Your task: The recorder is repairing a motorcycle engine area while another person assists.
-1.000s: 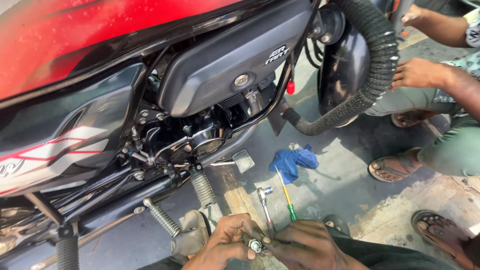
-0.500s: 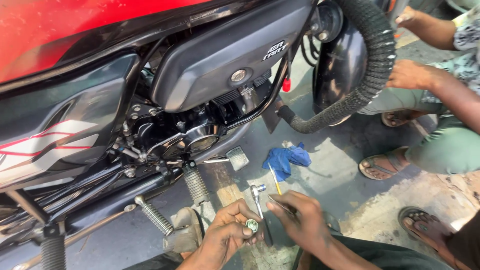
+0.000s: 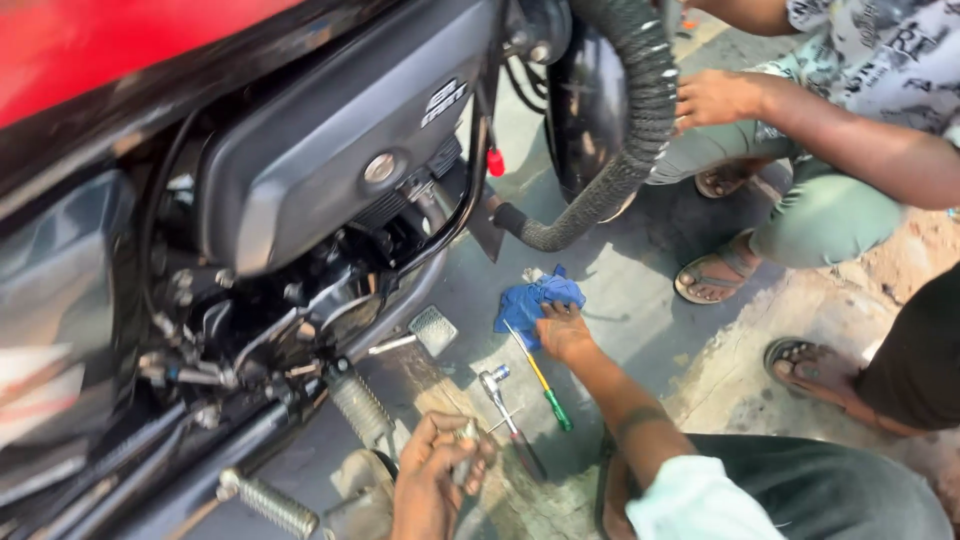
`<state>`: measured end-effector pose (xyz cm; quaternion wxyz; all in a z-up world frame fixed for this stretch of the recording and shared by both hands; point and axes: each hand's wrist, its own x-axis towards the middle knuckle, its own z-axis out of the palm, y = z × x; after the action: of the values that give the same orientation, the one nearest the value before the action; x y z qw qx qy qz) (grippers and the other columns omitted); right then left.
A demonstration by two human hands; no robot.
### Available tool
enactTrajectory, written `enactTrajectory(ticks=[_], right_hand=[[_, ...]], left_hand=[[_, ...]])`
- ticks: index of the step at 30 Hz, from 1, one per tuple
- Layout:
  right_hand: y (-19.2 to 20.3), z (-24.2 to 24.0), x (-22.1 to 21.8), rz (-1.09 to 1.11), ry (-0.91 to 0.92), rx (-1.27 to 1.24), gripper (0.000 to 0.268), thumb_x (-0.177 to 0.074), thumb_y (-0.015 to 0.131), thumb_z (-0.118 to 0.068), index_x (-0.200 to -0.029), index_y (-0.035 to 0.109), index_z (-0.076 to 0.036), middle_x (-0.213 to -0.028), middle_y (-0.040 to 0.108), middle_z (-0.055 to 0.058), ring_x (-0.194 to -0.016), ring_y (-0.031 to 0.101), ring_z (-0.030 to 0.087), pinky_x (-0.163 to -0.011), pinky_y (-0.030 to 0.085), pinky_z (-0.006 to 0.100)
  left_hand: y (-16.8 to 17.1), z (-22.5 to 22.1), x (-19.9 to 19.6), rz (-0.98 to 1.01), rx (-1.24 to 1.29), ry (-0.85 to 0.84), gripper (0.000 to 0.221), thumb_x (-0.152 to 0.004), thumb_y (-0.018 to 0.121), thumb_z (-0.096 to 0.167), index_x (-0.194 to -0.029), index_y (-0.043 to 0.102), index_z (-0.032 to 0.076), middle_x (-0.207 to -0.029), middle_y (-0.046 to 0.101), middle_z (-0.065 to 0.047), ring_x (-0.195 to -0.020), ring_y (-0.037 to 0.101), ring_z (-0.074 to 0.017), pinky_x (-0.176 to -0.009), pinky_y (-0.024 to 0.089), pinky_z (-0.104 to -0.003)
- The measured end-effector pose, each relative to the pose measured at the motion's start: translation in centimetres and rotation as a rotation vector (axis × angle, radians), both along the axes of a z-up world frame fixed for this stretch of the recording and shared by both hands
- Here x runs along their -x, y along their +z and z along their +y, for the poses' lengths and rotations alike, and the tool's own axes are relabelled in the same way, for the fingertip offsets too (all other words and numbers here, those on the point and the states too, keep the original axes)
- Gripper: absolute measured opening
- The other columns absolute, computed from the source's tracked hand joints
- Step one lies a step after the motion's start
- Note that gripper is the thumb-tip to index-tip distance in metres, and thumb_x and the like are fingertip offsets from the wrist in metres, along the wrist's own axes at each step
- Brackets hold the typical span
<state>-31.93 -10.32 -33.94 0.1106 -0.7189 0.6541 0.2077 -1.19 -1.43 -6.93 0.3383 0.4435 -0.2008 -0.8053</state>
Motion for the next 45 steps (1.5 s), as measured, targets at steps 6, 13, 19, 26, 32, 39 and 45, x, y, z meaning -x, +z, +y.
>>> enactTrajectory(ticks=[6, 13, 19, 26, 32, 39, 45], right_hand=[[-4.8, -1.0, -1.2, -0.31, -0.486, -0.136, 0.052, -0.085, 0.071, -0.028, -0.136, 0.06, -0.026, -0.165, 0.016, 0.016, -0.152, 0.013, 0.038, -0.118, 0.018, 0.06], [-5.7, -1.1, 1.9, -0.62, -0.752, 0.369, 0.03, -0.082, 0.067, -0.019, -0.11, 0.07, -0.009, -0.116, 0.073, 0.018, -0.116, 0.069, 0.036, -0.102, 0.053, 0.041], [3.5, -4.8, 4.7, -0.778, -0.583, 0.488, 0.035, -0.081, 0.065, -0.014, -0.113, 0.062, 0.002, -0.109, 0.068, 0.026, -0.106, 0.064, 0.045, -0.091, 0.049, 0.048], [27.0, 3.7, -2.7, -0.938, -0.839, 0.019, 0.035, -0.099, 0.059, -0.031, -0.108, 0.074, 0.0, -0.095, 0.076, 0.013, -0.087, 0.068, 0.021, -0.082, 0.053, 0.039], [36.6, 9.7, -8.9, -1.357, -1.028, -0.106, 0.036, -0.091, 0.068, -0.024, -0.12, 0.068, -0.002, -0.094, 0.075, 0.01, -0.077, 0.068, 0.016, -0.068, 0.053, 0.032], [34.4, 11.7, -11.3, -1.743, -1.084, -0.308, 0.039, -0.093, 0.063, -0.017, -0.129, 0.063, -0.001, -0.098, 0.077, 0.012, -0.08, 0.073, 0.017, -0.073, 0.061, 0.031], [32.9, 12.2, -9.6, -1.629, -0.682, -0.242, 0.039, -0.1, 0.056, -0.019, -0.131, 0.066, 0.002, -0.102, 0.076, 0.011, -0.092, 0.07, 0.014, -0.086, 0.056, 0.031]], left_hand=[[-1.1, 0.0, 0.0, 0.218, 0.088, -0.083, 0.024, -0.073, 0.056, -0.004, -0.096, 0.06, -0.01, -0.078, 0.068, -0.024, -0.063, 0.06, -0.021, -0.053, 0.045, -0.031], [0.2, 0.2, 0.2, 0.199, 0.091, -0.093, 0.03, -0.071, 0.055, -0.003, -0.1, 0.061, -0.01, -0.076, 0.068, -0.025, -0.062, 0.06, -0.0219, -0.052, 0.044, -0.032], [1.2, 0.2, 0.3, 0.263, 0.062, -0.116, 0.027, -0.076, 0.054, 0.0, -0.101, 0.061, -0.007, -0.084, 0.071, -0.022, -0.064, 0.061, -0.0185, -0.054, 0.044, -0.028], [3.3, 0.4, 0.3, -0.09, 0.095, -0.192, 0.018, -0.088, 0.058, -0.002, -0.105, 0.063, 0.002, -0.081, 0.072, -0.015, -0.057, 0.054, -0.0104, -0.048, 0.039, -0.026], [4.5, 0.8, -0.6, -0.228, 0.187, -0.242, 0.016, -0.092, 0.062, 0.002, -0.106, 0.066, -0.003, -0.068, 0.058, -0.006, -0.053, 0.048, -0.0103, -0.045, 0.034, -0.026], [4.6, 1.3, -1.9, -0.21, 0.141, -0.271, 0.022, -0.091, 0.067, 0.004, -0.113, 0.064, 0.002, -0.086, 0.067, 0.0, -0.068, 0.056, -0.0062, -0.059, 0.046, -0.023], [4.7, 1.0, -1.8, -0.256, 0.238, -0.331, 0.018, -0.096, 0.064, 0.008, -0.112, 0.066, 0.001, -0.088, 0.076, -0.003, -0.07, 0.06, -0.0066, -0.062, 0.046, -0.022]])
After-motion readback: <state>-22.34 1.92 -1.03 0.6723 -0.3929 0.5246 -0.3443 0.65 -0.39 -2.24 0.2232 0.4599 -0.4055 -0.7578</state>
